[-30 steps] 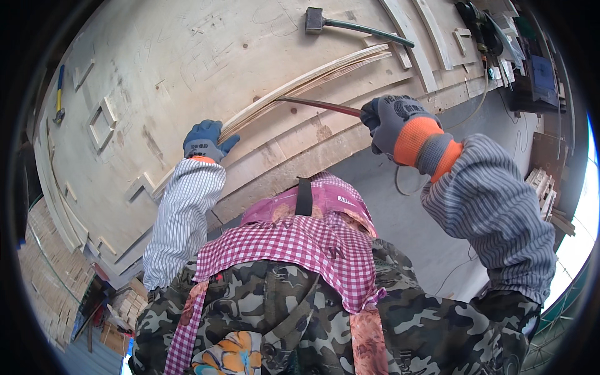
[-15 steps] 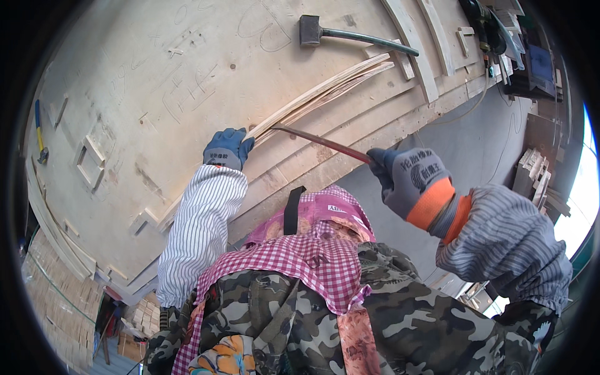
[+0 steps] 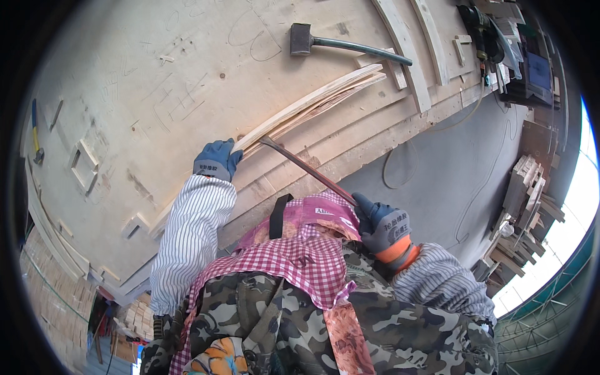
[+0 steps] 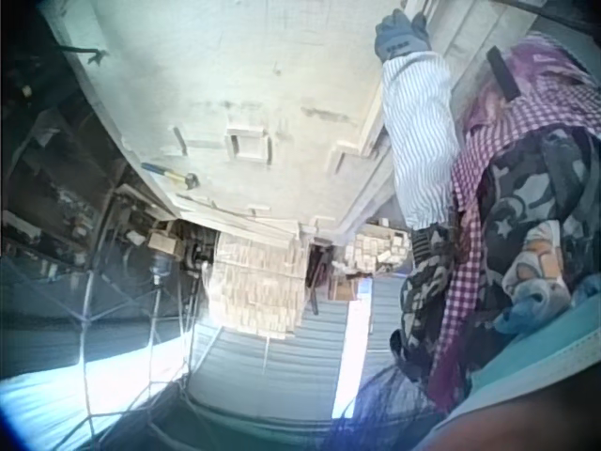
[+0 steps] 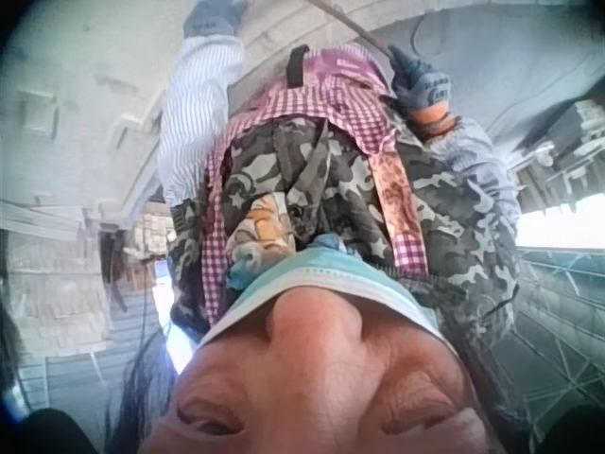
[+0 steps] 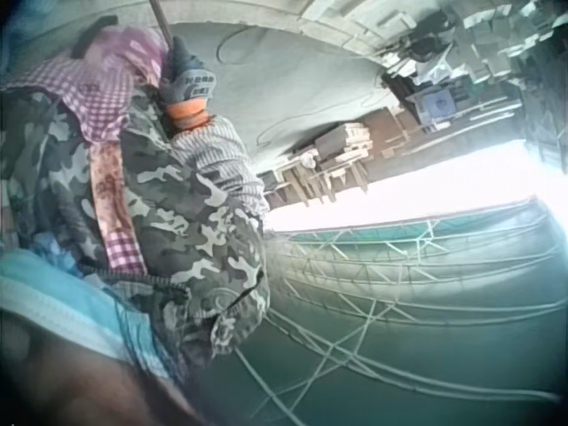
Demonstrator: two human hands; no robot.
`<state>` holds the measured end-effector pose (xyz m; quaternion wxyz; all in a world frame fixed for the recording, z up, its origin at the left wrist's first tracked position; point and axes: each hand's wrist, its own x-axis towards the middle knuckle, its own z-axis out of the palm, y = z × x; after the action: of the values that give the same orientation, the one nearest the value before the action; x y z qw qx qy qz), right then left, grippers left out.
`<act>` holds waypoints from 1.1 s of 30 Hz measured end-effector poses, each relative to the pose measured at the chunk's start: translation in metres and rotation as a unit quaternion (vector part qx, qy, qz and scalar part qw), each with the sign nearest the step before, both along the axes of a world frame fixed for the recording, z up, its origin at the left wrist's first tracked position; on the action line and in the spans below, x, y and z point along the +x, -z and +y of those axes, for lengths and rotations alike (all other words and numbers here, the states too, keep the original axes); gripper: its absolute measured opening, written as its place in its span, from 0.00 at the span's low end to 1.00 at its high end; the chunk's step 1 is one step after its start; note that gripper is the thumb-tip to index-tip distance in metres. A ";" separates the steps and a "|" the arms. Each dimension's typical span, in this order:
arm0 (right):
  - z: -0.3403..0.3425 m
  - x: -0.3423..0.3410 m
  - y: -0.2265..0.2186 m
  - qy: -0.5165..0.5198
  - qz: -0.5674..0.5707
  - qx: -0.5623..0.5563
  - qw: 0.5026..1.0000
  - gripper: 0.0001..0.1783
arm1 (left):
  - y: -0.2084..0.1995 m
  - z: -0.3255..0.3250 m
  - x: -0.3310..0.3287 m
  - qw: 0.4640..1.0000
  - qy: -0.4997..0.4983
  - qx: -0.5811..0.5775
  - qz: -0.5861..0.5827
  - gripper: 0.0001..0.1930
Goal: The person walks to a workbench and uses a hammer and chisel to split a thin wooden plank into smaller pieces. They repeatedly position the chisel along the grain and strike it with the hammer, separating the wood into strips.
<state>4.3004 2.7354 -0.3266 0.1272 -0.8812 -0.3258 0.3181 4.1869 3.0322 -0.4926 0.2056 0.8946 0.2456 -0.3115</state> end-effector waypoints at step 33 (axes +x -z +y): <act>0.015 0.010 0.021 -0.046 -0.070 -0.038 0.996 0.16 | 0.029 0.002 -0.008 0.995 0.019 0.079 -0.059 0.19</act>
<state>4.3108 2.7505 -0.3471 0.0559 -0.8894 -0.3621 0.2735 4.1792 3.0339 -0.5213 0.1424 0.9294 0.2400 -0.2414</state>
